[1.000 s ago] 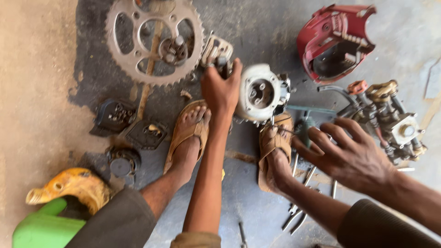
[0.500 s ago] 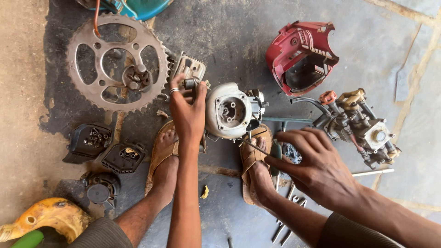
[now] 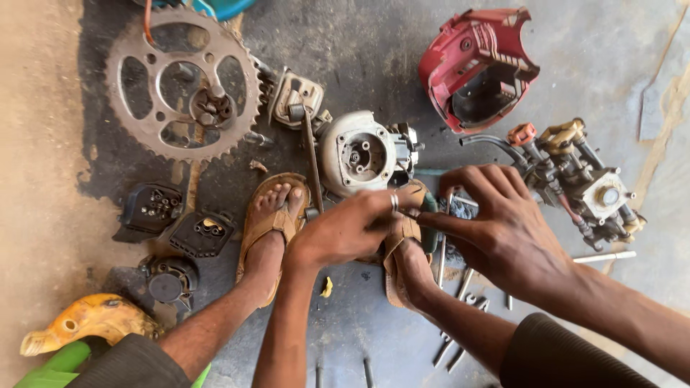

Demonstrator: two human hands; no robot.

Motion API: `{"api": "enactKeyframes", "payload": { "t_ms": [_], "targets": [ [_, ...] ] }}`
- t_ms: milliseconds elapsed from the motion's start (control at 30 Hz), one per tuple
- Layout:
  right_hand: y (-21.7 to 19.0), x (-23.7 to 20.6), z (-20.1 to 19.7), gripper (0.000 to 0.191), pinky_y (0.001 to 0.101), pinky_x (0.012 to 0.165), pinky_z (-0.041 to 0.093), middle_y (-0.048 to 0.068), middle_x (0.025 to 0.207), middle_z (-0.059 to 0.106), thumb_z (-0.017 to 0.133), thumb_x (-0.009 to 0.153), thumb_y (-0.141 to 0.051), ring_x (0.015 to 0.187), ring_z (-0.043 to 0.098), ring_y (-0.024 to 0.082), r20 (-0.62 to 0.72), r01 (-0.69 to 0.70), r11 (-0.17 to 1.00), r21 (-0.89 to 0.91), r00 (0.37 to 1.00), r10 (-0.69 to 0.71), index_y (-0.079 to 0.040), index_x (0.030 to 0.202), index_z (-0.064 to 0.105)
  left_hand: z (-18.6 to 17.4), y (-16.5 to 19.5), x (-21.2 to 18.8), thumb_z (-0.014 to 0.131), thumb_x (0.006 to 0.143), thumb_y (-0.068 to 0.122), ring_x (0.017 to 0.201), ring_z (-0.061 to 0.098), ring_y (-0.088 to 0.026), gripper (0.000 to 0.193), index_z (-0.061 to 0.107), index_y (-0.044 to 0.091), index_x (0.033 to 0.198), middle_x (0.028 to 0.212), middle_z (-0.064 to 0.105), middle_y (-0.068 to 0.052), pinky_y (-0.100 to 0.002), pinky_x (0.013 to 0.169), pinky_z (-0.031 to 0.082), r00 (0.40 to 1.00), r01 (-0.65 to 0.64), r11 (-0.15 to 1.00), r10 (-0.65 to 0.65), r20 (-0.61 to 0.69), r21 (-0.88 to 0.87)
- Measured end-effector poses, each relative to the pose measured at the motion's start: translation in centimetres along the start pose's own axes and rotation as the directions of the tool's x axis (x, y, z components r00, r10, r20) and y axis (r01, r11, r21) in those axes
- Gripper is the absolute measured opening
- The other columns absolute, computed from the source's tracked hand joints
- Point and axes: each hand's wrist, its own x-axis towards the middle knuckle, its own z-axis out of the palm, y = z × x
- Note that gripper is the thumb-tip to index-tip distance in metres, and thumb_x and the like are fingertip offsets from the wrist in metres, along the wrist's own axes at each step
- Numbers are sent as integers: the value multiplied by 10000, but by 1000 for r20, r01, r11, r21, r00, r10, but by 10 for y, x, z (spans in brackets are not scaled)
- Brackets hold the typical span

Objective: The person disassembles a motorcycle engine block on the floor, using a screwdriver and T-handle wrench to remove bolts and internal components. They place removed parts on a nearby sprocket and continue working on the engine casing.

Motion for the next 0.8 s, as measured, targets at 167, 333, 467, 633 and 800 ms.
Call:
{"api": "enactKeyframes", "payload": {
  "t_ms": [167, 333, 467, 633, 800],
  "targets": [
    [-2, 2, 3, 348, 406, 810, 474, 94, 1093, 597, 797, 752, -81, 991, 574, 255, -22, -56, 993, 105, 998, 59, -166, 1089, 775, 14, -22, 15, 707, 888, 25, 928, 774, -223, 248, 750, 95, 1122, 1154, 759, -100, -353, 854, 614, 913, -349, 919, 378, -157, 184],
    [4, -1, -4, 394, 366, 842, 542, 139, 1192, 546, 773, 863, -88, 1084, 577, 272, -177, -97, 986, 138, 977, 120, -116, 1246, 687, 25, -26, 17, 775, 856, 69, 810, 777, -233, 166, 781, 69, 1022, 955, 780, -111, -333, 734, 606, 786, -425, 862, 502, -360, 276],
    [3, -9, -12, 394, 402, 867, 555, 135, 1207, 536, 742, 910, -58, 1125, 603, 273, -218, -233, 958, 168, 939, 267, -120, 1290, 660, 36, -18, 17, 849, 783, 121, 775, 753, -229, 161, 747, 39, 877, 854, 757, -113, -354, 713, 583, 809, -263, 936, 345, -476, 233],
    [9, -14, -11, 440, 436, 876, 536, 141, 1200, 544, 737, 890, -57, 1109, 591, 307, -156, -221, 960, 173, 956, 248, -109, 1312, 625, 36, -26, 16, 803, 852, 103, 974, 746, -263, 189, 743, 56, 1025, 1053, 763, -135, -370, 852, 593, 752, -426, 848, 525, -398, 314],
    [20, -20, -6, 445, 463, 903, 522, 163, 1230, 536, 714, 896, -61, 1121, 584, 344, -148, -179, 965, 192, 967, 209, -91, 1324, 593, 35, -37, 15, 676, 901, -29, 974, 764, -244, 235, 773, 78, 1086, 1118, 772, -131, -357, 896, 605, 788, -356, 788, 542, -292, 501]
  ]
}}
